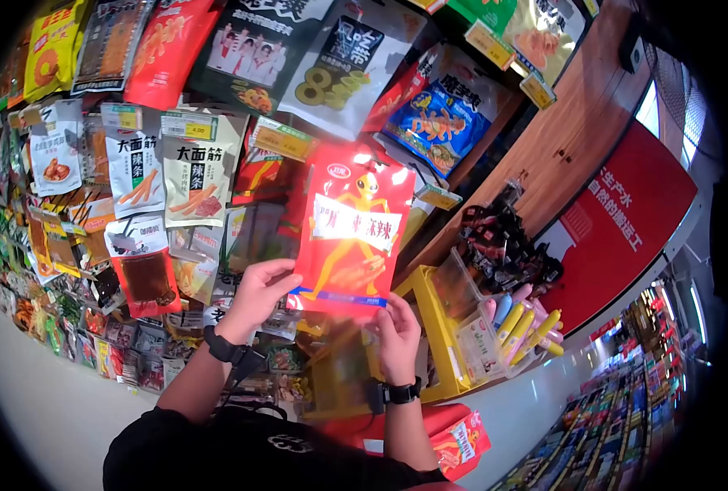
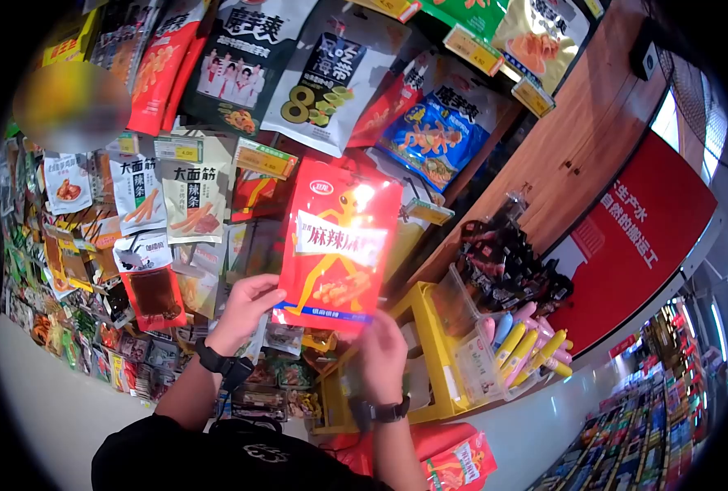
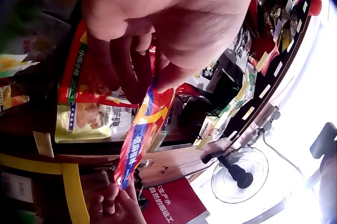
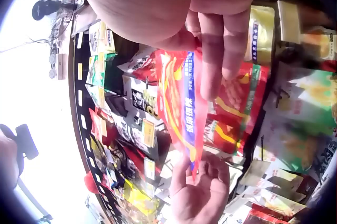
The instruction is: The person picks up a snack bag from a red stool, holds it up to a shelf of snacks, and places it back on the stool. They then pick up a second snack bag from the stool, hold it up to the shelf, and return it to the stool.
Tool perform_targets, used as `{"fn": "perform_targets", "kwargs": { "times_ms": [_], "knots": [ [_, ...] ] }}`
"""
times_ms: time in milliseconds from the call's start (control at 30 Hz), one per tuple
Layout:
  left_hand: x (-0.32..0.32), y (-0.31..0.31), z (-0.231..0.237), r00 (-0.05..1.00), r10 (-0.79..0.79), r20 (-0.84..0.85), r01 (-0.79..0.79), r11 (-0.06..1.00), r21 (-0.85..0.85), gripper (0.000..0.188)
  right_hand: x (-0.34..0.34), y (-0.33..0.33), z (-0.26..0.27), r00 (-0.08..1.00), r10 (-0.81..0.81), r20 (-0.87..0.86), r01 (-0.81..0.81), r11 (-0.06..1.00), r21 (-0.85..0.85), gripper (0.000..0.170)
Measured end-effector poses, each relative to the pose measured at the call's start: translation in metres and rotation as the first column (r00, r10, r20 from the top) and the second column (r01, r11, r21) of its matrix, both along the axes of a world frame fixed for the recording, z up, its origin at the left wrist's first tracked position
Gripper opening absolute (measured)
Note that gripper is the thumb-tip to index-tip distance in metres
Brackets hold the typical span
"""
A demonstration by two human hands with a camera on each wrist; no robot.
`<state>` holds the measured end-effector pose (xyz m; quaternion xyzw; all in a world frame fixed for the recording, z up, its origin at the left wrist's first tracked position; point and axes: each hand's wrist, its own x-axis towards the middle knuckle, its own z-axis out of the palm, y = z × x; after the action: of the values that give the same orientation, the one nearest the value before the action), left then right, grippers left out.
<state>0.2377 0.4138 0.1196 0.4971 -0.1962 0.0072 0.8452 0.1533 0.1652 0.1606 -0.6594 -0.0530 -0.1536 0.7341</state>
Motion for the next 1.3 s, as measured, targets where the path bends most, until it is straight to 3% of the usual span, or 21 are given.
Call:
{"fn": "perform_targets", "kwargs": {
  "times_ms": [233, 500, 600, 667, 700, 767, 900, 1067, 1133, 1300],
  "knots": [
    [0.015, -0.002, -0.002, 1.000, -0.005, -0.010, 0.005, 1.000, -0.023, 0.026, 0.015, -0.001, -0.005, 0.999, 0.021, -0.043, -0.020, 0.999, 0.032, 0.037],
    [0.027, 0.000, -0.010, 0.999, 0.012, -0.036, -0.013, 1.000, -0.021, 0.024, 0.023, -0.008, -0.007, 0.992, 0.091, -0.090, -0.101, 0.988, -0.121, 0.051],
    [0.026, -0.002, -0.012, 0.998, 0.051, 0.024, -0.052, 0.997, 0.057, 0.029, 0.026, -0.012, -0.019, 0.999, 0.006, -0.034, -0.013, 0.979, -0.206, 0.053],
    [0.020, -0.005, -0.009, 0.973, 0.219, 0.065, -0.226, 0.966, 0.128, 0.036, 0.020, -0.019, -0.022, 1.000, -0.004, -0.017, 0.000, 0.970, -0.244, 0.053],
    [0.017, -0.004, -0.011, 0.973, 0.220, 0.066, -0.227, 0.965, 0.131, 0.036, 0.016, -0.022, -0.024, 1.000, -0.014, 0.004, 0.015, 0.960, -0.281, 0.054],
    [0.009, -0.001, -0.017, 0.885, 0.425, 0.188, -0.464, 0.827, 0.316, 0.040, 0.003, -0.028, -0.030, 0.999, -0.002, -0.039, -0.007, 0.972, -0.235, 0.052],
    [-0.011, 0.001, -0.027, 0.892, 0.429, 0.146, -0.453, 0.846, 0.282, 0.033, -0.037, -0.047, -0.048, 0.980, 0.083, -0.179, -0.119, 0.972, -0.201, 0.045],
    [-0.042, -0.026, -0.036, 0.988, 0.154, 0.010, -0.153, 0.966, 0.208, 0.018, -0.105, -0.085, -0.062, 0.967, 0.096, -0.237, -0.180, 0.915, -0.362, 0.030],
    [-0.056, -0.048, -0.041, 0.996, -0.006, -0.088, 0.021, 0.984, 0.176, 0.015, -0.131, -0.103, -0.070, 0.970, 0.053, -0.239, -0.129, 0.940, -0.315, 0.029],
    [-0.096, -0.104, -0.034, 0.963, -0.239, -0.121, 0.265, 0.921, 0.287, 0.015, -0.195, -0.133, -0.065, 0.958, -0.133, -0.252, 0.097, 0.984, -0.152, 0.022]
  ]
}}
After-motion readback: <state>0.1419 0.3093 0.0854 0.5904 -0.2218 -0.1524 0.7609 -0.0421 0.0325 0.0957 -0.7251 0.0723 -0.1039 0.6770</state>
